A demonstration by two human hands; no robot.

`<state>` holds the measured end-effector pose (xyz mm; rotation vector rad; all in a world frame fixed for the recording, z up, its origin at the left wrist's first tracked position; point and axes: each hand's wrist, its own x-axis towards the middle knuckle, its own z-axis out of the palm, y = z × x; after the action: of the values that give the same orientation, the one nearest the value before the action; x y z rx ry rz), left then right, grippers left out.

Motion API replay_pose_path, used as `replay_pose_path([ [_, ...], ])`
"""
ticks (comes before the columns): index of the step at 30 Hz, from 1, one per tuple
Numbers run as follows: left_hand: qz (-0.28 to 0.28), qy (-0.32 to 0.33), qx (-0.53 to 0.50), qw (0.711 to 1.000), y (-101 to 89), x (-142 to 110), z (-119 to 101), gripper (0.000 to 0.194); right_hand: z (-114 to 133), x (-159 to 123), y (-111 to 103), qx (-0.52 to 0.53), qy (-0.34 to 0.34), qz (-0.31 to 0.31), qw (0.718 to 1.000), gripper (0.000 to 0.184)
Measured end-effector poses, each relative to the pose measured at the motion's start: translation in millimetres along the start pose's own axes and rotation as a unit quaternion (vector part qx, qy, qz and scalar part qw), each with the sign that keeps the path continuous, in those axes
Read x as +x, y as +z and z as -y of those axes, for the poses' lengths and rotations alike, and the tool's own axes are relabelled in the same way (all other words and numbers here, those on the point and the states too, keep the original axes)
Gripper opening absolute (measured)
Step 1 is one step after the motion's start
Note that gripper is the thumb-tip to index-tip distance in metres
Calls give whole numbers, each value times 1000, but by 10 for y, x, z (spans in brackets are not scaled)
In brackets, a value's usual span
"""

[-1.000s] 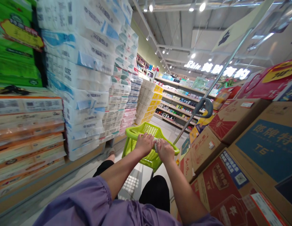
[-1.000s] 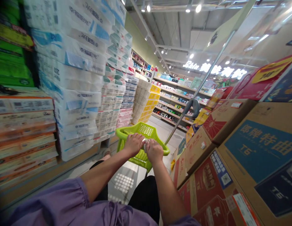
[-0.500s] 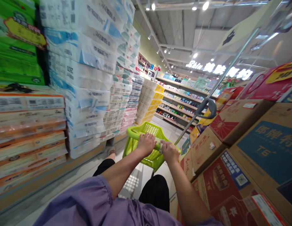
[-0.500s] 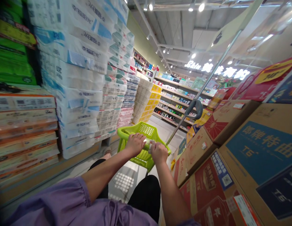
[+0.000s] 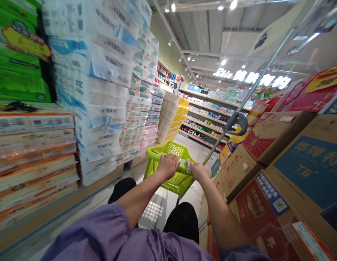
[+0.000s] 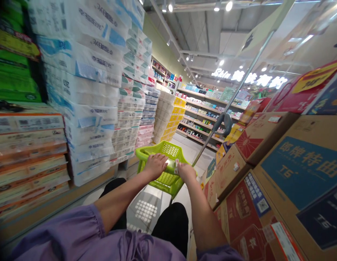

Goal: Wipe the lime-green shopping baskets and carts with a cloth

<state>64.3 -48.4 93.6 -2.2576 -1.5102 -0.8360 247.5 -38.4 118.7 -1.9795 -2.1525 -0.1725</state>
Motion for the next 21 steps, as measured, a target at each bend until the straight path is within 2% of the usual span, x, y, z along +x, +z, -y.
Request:
replay_pose_path([
  [2, 4, 2, -1, 1000, 14, 10, 57, 36, 46, -74, 69, 1, -2, -39, 999, 49],
  [5, 11, -1, -6, 1000, 40, 34, 150, 38, 111, -188, 180, -11, -16, -133, 991, 43],
  [6, 12, -2, -8, 1000, 47, 44, 176, 39, 122, -195, 190, -9, -14, -140, 990, 42],
  [7, 14, -3, -10, 1000, 52, 55, 197, 39, 126, -182, 182, -2, -5, -127, 992, 43],
  [11, 25, -11, -16, 999, 90, 101, 229, 42, 131, -6, 63, 47, 46, -1, 998, 57],
  [12, 26, -23, -16, 999, 111, 109, 229, 43, 146, 39, 45, 53, 53, 11, 997, 60],
  [14, 19, -64, -14, 998, 171, 114, 229, 43, 209, 101, 55, 51, 69, -1, 996, 59],
  [17, -6, -116, -8, 993, 282, 95, 255, 43, 364, 150, 157, 9, 56, -68, 996, 47],
  [19, -15, -113, -8, 993, 342, 79, 300, 42, 468, 179, 227, -15, 26, -103, 994, 41],
  [21, -14, -100, -12, 995, 374, 72, 364, 42, 543, 207, 258, -17, 3, -105, 994, 39],
])
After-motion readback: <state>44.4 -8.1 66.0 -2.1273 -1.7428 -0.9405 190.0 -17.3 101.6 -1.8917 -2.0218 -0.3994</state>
